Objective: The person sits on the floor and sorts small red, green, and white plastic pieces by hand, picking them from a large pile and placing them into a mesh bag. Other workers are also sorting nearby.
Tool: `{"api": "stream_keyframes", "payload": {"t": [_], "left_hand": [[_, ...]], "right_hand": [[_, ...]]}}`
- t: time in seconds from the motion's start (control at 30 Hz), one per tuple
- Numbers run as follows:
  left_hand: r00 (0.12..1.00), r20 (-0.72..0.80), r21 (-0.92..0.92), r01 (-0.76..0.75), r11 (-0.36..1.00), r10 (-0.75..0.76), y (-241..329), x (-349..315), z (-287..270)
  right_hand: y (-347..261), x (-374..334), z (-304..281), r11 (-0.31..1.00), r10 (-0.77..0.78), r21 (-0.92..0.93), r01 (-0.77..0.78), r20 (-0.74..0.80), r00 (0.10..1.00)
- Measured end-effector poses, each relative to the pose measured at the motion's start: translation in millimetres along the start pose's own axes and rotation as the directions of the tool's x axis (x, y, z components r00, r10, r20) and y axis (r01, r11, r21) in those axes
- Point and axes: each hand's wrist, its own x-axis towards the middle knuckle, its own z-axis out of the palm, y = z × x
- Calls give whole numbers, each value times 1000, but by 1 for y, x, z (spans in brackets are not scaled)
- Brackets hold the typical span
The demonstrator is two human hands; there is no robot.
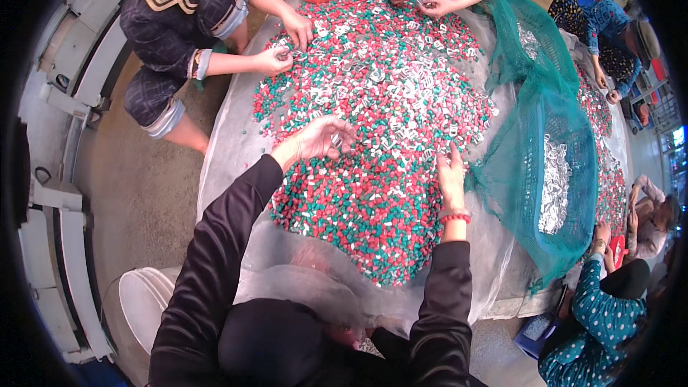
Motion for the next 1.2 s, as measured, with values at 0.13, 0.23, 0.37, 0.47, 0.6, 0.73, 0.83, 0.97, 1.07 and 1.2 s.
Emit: {"api": "stream_keyframes", "payload": {"t": [0.13,0.23,0.37,0.47,0.6,0.73,0.83,0.97,1.07,1.2], "left_hand": [[953,-190,667,-51,743,236,-8,44,17],[856,113,991,-131,0,504,-25,74,37],[917,60,989,-2,-147,393,-43,102,47],[910,107,990,-60,-127,400,-59,90,42],[920,62,993,-18,-115,386,-86,40,41],[874,-13,976,-94,195,486,-92,-13,39],[880,-279,744,-54,666,383,-87,-41,48],[819,-120,973,-16,232,561,-75,-59,56],[791,-77,957,-112,267,607,-63,-57,52],[893,-225,272,-327,905,390,-53,-61,47]], "right_hand": [[14,49,34,914,51,-400,-59,-29,998],[20,45,66,880,-138,-465,92,-67,988],[28,5,89,811,-316,-475,341,135,939],[27,-39,95,576,-403,-644,505,314,860],[15,-82,101,627,-282,-695,352,219,934],[3,-97,82,956,-274,-109,274,20,962],[-9,-105,63,965,28,256,-55,107,994],[-25,-101,52,901,-50,430,-59,236,970],[-31,-91,40,933,-79,359,10,178,981],[-27,-78,24,999,-15,53,6,169,985]]}}
